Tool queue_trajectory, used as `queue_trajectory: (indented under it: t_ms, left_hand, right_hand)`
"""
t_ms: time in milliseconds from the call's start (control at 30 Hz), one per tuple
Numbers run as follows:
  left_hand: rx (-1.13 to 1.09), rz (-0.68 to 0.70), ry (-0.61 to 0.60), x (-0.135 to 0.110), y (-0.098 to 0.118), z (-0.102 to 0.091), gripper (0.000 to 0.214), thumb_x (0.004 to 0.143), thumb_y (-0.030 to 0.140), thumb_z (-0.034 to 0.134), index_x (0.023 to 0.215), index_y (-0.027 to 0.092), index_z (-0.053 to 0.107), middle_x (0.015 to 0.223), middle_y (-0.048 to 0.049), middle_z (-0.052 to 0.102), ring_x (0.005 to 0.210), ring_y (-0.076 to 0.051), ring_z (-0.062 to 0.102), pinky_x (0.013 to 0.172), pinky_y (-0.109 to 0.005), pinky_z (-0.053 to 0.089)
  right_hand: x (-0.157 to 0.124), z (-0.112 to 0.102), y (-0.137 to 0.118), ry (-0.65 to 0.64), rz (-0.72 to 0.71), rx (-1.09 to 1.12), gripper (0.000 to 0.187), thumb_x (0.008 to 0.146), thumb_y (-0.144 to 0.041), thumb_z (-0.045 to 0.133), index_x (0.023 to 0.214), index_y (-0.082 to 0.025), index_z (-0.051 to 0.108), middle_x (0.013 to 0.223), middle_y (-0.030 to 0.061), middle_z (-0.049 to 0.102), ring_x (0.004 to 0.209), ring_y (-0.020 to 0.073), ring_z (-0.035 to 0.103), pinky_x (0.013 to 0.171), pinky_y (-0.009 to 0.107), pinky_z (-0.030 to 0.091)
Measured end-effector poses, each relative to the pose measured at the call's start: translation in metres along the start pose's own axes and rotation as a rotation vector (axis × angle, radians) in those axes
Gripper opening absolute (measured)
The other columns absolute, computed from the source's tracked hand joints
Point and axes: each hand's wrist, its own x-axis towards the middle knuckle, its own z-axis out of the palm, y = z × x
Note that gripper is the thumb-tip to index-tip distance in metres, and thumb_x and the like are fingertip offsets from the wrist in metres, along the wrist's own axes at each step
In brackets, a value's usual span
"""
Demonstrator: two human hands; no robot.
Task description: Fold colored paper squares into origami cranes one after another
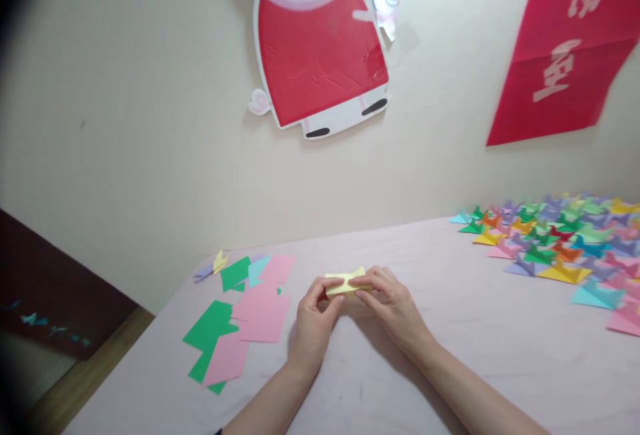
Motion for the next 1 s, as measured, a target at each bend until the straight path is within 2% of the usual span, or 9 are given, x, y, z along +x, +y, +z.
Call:
queue_trajectory:
  t_ms: [67, 133, 267, 400, 533, 633, 700, 833, 1000]
  left_hand:
    - [0.015, 0.038, -0.013, 0.000, 0.000, 0.000, 0.009, 0.080, 0.019, 0.061, 0.084, 0.021, 0.069, 0.088, -0.0014, 0.063, 0.087, -0.018, 0.059, 0.076, -0.027, 0.044]
    - [-0.041, 0.029, -0.016, 0.000, 0.000, 0.001, 0.007, 0.081, 0.025, 0.064, 0.084, 0.020, 0.069, 0.084, -0.0012, 0.062, 0.082, -0.018, 0.058, 0.073, -0.026, 0.043]
    - [-0.252, -0.071, -0.040, 0.000, -0.002, 0.003, 0.022, 0.077, 0.034, 0.072, 0.092, 0.019, 0.066, 0.084, -0.0018, 0.063, 0.077, -0.017, 0.057, 0.069, -0.025, 0.043]
    - [-0.385, -0.126, -0.083, 0.000, 0.000, 0.002, 0.030, 0.079, 0.039, 0.070, 0.099, 0.018, 0.062, 0.090, -0.0040, 0.065, 0.082, -0.018, 0.059, 0.072, -0.025, 0.045]
    - [-0.419, -0.189, -0.154, -0.001, 0.004, 0.001, 0.039, 0.084, 0.045, 0.065, 0.112, 0.020, 0.054, 0.088, -0.0030, 0.065, 0.075, -0.016, 0.060, 0.067, -0.024, 0.044]
    - [-0.427, -0.216, -0.160, -0.001, 0.004, 0.002, 0.046, 0.082, 0.046, 0.067, 0.117, 0.022, 0.050, 0.087, -0.0010, 0.063, 0.072, -0.016, 0.060, 0.063, -0.023, 0.044]
    - [-0.413, -0.216, -0.113, 0.000, 0.003, 0.002, 0.046, 0.082, 0.048, 0.067, 0.117, 0.022, 0.051, 0.093, -0.0028, 0.063, 0.079, -0.017, 0.062, 0.066, -0.024, 0.046]
    - [-0.404, -0.196, 0.005, 0.002, 0.000, 0.000, 0.046, 0.085, 0.053, 0.062, 0.116, 0.021, 0.051, 0.111, -0.0083, 0.061, 0.096, -0.021, 0.062, 0.077, -0.028, 0.049]
    - [-0.418, -0.141, -0.036, 0.001, 0.002, -0.001, 0.051, 0.076, 0.040, 0.073, 0.117, 0.020, 0.049, 0.124, -0.0104, 0.055, 0.092, -0.019, 0.061, 0.079, -0.028, 0.050]
  right_hand:
    - [0.000, -0.001, -0.002, 0.002, -0.020, -0.009, 0.024, 0.090, -0.044, 0.058, 0.085, -0.028, 0.075, 0.082, 0.0044, 0.065, 0.088, 0.0237, 0.057, 0.078, 0.035, 0.047]
    - [0.000, -0.001, -0.004, 0.017, -0.036, -0.012, 0.027, 0.090, -0.047, 0.058, 0.082, -0.028, 0.075, 0.080, 0.0045, 0.066, 0.087, 0.0243, 0.057, 0.079, 0.036, 0.046]
    - [0.000, -0.001, -0.003, 0.065, -0.018, 0.018, 0.027, 0.086, -0.051, 0.062, 0.084, -0.028, 0.075, 0.085, 0.0047, 0.068, 0.096, 0.0261, 0.057, 0.085, 0.039, 0.046]
    - [0.002, -0.002, 0.000, 0.080, 0.139, 0.184, 0.030, 0.085, -0.050, 0.061, 0.094, -0.024, 0.074, 0.094, 0.0062, 0.069, 0.094, 0.0239, 0.060, 0.081, 0.036, 0.048]
    - [0.001, -0.002, -0.002, -0.048, 0.243, 0.382, 0.042, 0.079, -0.049, 0.069, 0.111, -0.023, 0.069, 0.096, 0.0062, 0.070, 0.085, 0.0214, 0.064, 0.072, 0.032, 0.051]
    - [-0.001, 0.000, -0.005, -0.187, 0.193, 0.400, 0.037, 0.078, -0.048, 0.070, 0.105, -0.023, 0.074, 0.097, 0.0064, 0.071, 0.088, 0.0222, 0.064, 0.076, 0.033, 0.052]
    - [-0.001, 0.001, -0.004, -0.213, 0.154, 0.352, 0.033, 0.079, -0.046, 0.069, 0.101, -0.023, 0.076, 0.092, 0.0057, 0.070, 0.085, 0.0214, 0.062, 0.076, 0.033, 0.051]
    - [0.000, 0.000, 0.003, -0.087, 0.148, 0.255, 0.027, 0.080, -0.039, 0.066, 0.098, -0.023, 0.078, 0.092, 0.0056, 0.069, 0.084, 0.0208, 0.060, 0.076, 0.032, 0.049]
    - [0.002, -0.002, 0.005, -0.010, 0.158, 0.169, 0.024, 0.081, -0.036, 0.062, 0.093, -0.023, 0.078, 0.094, 0.0062, 0.069, 0.087, 0.0219, 0.061, 0.075, 0.032, 0.048]
